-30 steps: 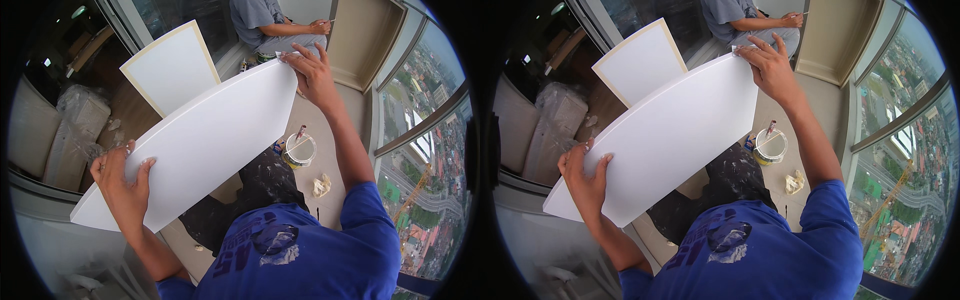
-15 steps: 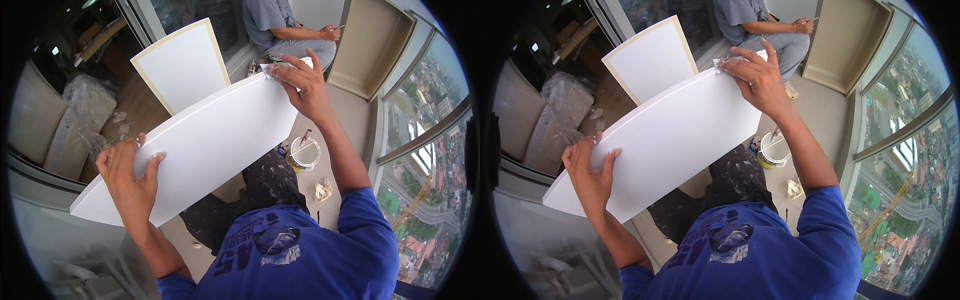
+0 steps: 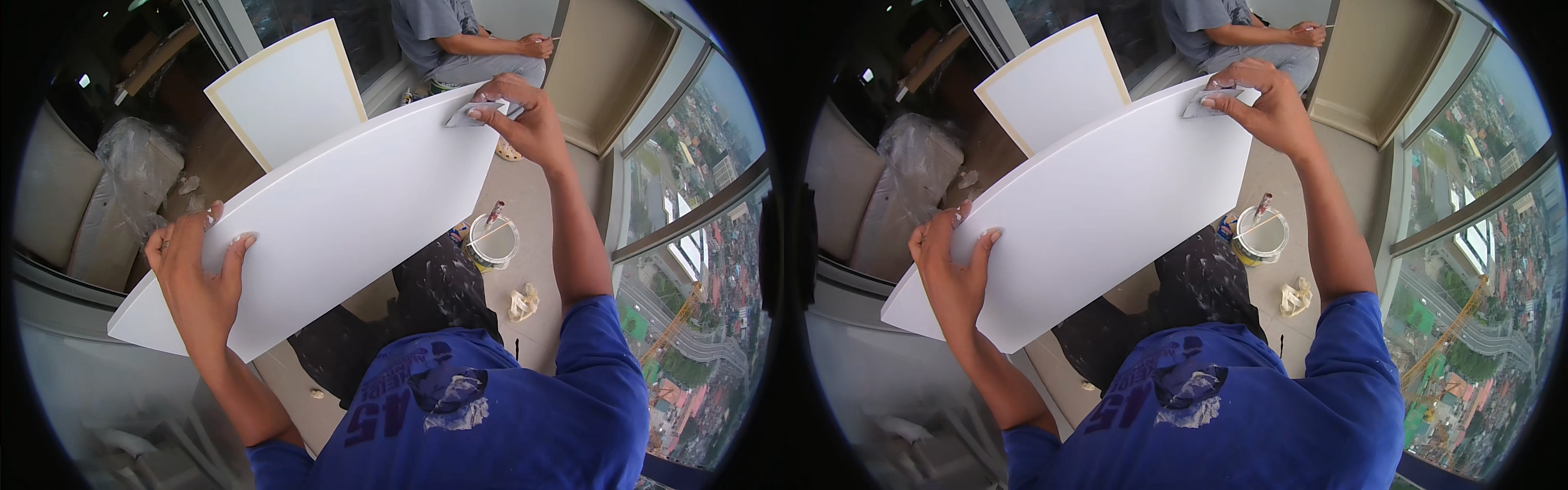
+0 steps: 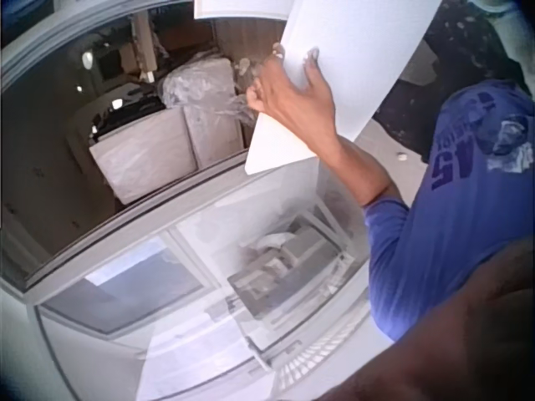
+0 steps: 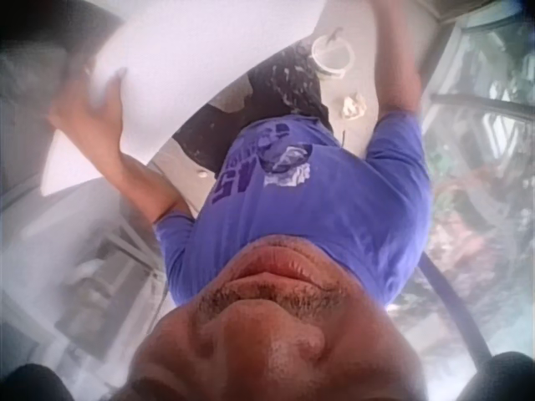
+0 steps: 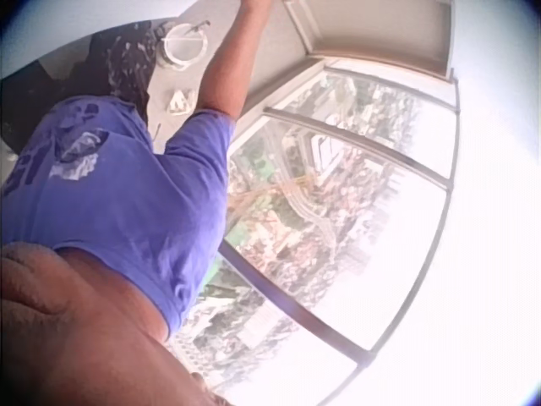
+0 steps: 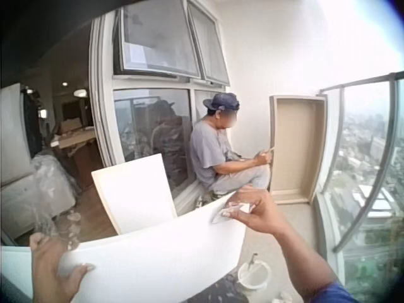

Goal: The person sands the edges and surface of a white furniture panel using a small piece of sandpaper by hand. The person rotates and turns the panel to reach different sides while sitting on a balcony floor.

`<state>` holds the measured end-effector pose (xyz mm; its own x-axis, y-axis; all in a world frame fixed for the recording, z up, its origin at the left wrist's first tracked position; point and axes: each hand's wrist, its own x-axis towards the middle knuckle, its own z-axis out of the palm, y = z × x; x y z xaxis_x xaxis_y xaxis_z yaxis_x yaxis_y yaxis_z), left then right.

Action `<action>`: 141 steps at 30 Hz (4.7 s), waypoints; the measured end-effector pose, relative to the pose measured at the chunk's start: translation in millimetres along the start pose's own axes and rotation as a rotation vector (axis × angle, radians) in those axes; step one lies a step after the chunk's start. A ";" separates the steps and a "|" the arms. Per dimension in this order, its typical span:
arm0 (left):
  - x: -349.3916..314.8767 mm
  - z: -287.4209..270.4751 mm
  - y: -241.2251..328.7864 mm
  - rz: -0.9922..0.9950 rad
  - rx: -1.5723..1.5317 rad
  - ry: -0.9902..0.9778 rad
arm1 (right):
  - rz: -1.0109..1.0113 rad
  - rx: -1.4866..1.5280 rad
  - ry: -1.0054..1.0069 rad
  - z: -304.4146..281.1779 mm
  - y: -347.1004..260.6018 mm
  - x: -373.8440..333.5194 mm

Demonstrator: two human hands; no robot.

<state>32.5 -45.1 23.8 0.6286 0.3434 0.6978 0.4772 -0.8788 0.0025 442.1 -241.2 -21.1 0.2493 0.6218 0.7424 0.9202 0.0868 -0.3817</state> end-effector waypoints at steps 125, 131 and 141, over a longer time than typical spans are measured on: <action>-2.8 -0.9 4.1 -0.028 -0.005 0.002 | -0.271 -0.375 0.200 39.3 6.1 -8.9; 0.9 -0.2 0.3 -0.034 -0.053 0.018 | -0.276 -0.400 0.211 34.5 3.0 -11.0; 3.2 -9.3 3.8 -0.070 -0.085 0.004 | -0.525 0.024 0.111 145.2 -182.5 33.5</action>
<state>30.6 -50.4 32.7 0.5931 0.4040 0.6964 0.4662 -0.8775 0.1120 238.7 -123.1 -6.5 -0.2110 0.4041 0.8900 0.9230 0.3822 0.0452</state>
